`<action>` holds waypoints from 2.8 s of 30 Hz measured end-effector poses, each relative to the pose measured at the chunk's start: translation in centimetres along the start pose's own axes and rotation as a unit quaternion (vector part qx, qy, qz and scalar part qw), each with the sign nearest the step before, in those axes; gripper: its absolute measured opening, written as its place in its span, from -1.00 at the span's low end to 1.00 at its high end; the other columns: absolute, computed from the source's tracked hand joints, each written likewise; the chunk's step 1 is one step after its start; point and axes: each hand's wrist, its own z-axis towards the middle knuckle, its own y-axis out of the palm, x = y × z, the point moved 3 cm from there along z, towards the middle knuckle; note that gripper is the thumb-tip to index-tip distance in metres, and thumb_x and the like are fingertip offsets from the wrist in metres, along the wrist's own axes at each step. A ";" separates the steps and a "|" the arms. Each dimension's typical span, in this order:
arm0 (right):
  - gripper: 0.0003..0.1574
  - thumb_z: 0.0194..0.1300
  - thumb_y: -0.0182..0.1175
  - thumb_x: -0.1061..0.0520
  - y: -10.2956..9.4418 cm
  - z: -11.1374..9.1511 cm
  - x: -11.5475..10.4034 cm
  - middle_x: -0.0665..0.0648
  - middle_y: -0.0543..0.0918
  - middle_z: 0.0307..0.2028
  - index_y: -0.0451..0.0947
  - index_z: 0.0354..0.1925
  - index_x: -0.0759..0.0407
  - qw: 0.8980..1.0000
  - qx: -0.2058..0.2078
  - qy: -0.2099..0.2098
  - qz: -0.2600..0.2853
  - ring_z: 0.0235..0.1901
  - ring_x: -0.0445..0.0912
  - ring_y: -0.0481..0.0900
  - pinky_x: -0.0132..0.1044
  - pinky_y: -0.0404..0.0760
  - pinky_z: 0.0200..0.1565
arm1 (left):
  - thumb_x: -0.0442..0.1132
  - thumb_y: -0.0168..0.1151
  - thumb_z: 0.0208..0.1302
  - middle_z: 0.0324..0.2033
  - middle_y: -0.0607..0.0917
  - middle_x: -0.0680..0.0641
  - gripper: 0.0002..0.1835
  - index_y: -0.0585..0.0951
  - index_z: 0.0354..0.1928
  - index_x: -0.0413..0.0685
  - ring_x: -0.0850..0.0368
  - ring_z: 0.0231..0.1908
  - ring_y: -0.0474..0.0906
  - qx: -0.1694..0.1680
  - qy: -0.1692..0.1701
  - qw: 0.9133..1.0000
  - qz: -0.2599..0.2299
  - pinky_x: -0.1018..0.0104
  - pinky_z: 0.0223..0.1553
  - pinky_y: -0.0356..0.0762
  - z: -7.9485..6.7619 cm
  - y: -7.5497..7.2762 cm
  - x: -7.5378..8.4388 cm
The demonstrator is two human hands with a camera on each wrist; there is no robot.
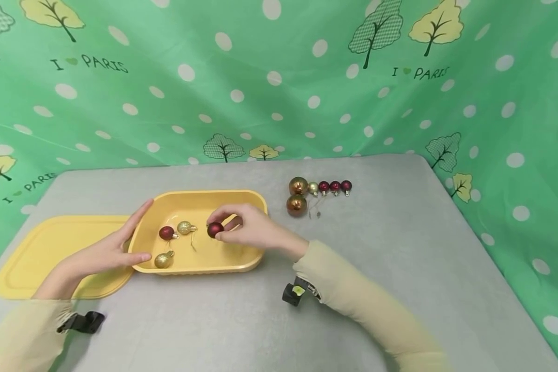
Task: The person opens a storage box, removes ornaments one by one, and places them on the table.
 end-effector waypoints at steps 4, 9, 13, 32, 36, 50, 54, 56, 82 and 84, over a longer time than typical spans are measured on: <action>-0.63 0.23 0.22 0.39 -1.4 -1.0 -0.2 0.17 0.59 -0.08 0.55 0.03 0.32 1.000 0.012 0.011 -0.010 -0.19 -0.06 0.64 -0.17 0.61 -0.10 | -0.24 0.38 0.18 0.50 -0.32 -0.11 0.19 -0.35 0.51 0.36 -0.33 0.41 -0.30 0.000 0.000 1.000 0.002 0.44 0.29 -0.19 0.0 0.0 0.0; -0.62 0.24 0.23 0.35 -2.8 -1.9 -0.6 0.14 0.62 -0.09 0.56 0.05 0.28 0.999 0.032 0.025 -0.025 -0.19 -0.03 0.63 -0.15 0.60 -0.10 | -0.24 0.38 0.17 0.50 -0.31 -0.13 0.19 -0.35 0.52 0.31 -0.35 0.40 -0.29 0.002 -0.002 1.000 0.004 0.48 0.28 -0.18 -0.1 0.0 0.0; -0.62 0.22 0.24 0.35 -3.8 -2.8 -0.5 0.13 0.66 -0.12 0.57 0.04 0.29 0.998 0.054 0.026 -0.033 -0.20 -0.01 0.63 -0.13 0.60 -0.11 | -0.24 0.39 0.17 0.50 -0.29 -0.13 0.20 -0.35 0.52 0.33 -0.35 0.40 -0.27 0.002 0.001 1.000 0.005 0.56 0.24 -0.16 -0.2 0.0 -0.1; -0.57 0.24 0.26 0.29 -10.4 -7.3 0.1 0.19 0.64 -0.05 0.56 0.09 0.28 0.982 0.149 0.058 -0.100 -0.19 0.00 0.57 -0.32 0.56 -0.21 | -0.23 0.39 0.17 0.50 -0.28 -0.16 0.19 -0.35 0.53 0.24 -0.34 0.40 -0.25 0.000 -0.004 1.000 0.007 0.61 0.21 -0.15 0.1 0.0 0.1; -0.57 0.27 0.25 0.27 -11.6 -7.9 0.4 0.20 0.61 -0.03 0.55 0.11 0.30 0.978 0.160 0.074 -0.113 -0.17 0.01 0.55 -0.34 0.55 -0.23 | -0.23 0.39 0.18 0.50 -0.29 -0.14 0.19 -0.35 0.52 0.29 -0.33 0.40 -0.26 0.000 -0.004 1.000 0.004 0.63 0.19 -0.15 0.0 0.0 0.0; -0.56 0.29 0.21 0.25 -14.9 -8.8 2.1 0.28 0.62 -0.06 0.51 0.12 0.36 0.968 0.178 0.111 -0.139 -0.16 0.01 0.58 -0.36 0.55 -0.14 | -0.26 0.39 0.16 0.50 -0.29 -0.16 0.19 -0.33 0.52 0.30 -0.34 0.40 -0.29 0.000 0.004 1.000 -0.008 0.59 0.22 -0.17 0.0 0.1 0.4; -0.56 0.31 0.20 0.25 -15.7 -9.0 2.4 0.30 0.60 -0.03 0.49 0.13 0.37 0.967 0.189 0.119 -0.120 -0.14 -0.09 0.61 -0.38 0.56 -0.12 | -0.27 0.40 0.15 0.49 -0.29 -0.18 0.20 -0.33 0.53 0.26 -0.36 0.40 -0.29 0.000 0.007 1.000 -0.009 0.54 0.24 -0.17 0.1 0.1 0.5; -0.56 0.32 0.20 0.25 -16.0 -9.1 2.5 0.30 0.59 -0.01 0.48 0.14 0.37 0.967 0.195 0.122 -0.113 -0.13 -0.13 0.61 -0.38 0.55 -0.10 | -0.27 0.40 0.15 0.50 -0.29 -0.17 0.20 -0.33 0.53 0.24 -0.35 0.40 -0.29 0.000 0.006 1.000 -0.009 0.57 0.23 -0.16 0.1 0.1 0.5; -0.55 0.27 0.22 0.31 -15.7 -8.8 7.1 0.42 0.59 -0.05 0.45 0.10 0.47 0.959 0.201 0.150 -0.128 -0.23 0.04 0.62 -0.23 0.63 -0.30 | -0.28 0.39 0.16 0.49 -0.30 -0.15 0.21 -0.35 0.52 0.25 -0.35 0.40 -0.26 -0.003 0.003 1.000 -0.007 0.68 0.17 -0.15 0.1 -0.1 -0.1; -0.58 0.25 0.23 0.32 -15.4 -8.7 7.5 0.41 0.60 -0.09 0.48 0.07 0.47 0.958 0.203 0.146 -0.139 -0.27 0.04 0.62 -0.24 0.64 -0.34 | -0.28 0.39 0.16 0.50 -0.30 -0.14 0.21 -0.35 0.53 0.23 -0.34 0.40 -0.28 -0.004 0.003 1.000 -0.010 0.68 0.18 -0.16 0.1 0.0 -0.1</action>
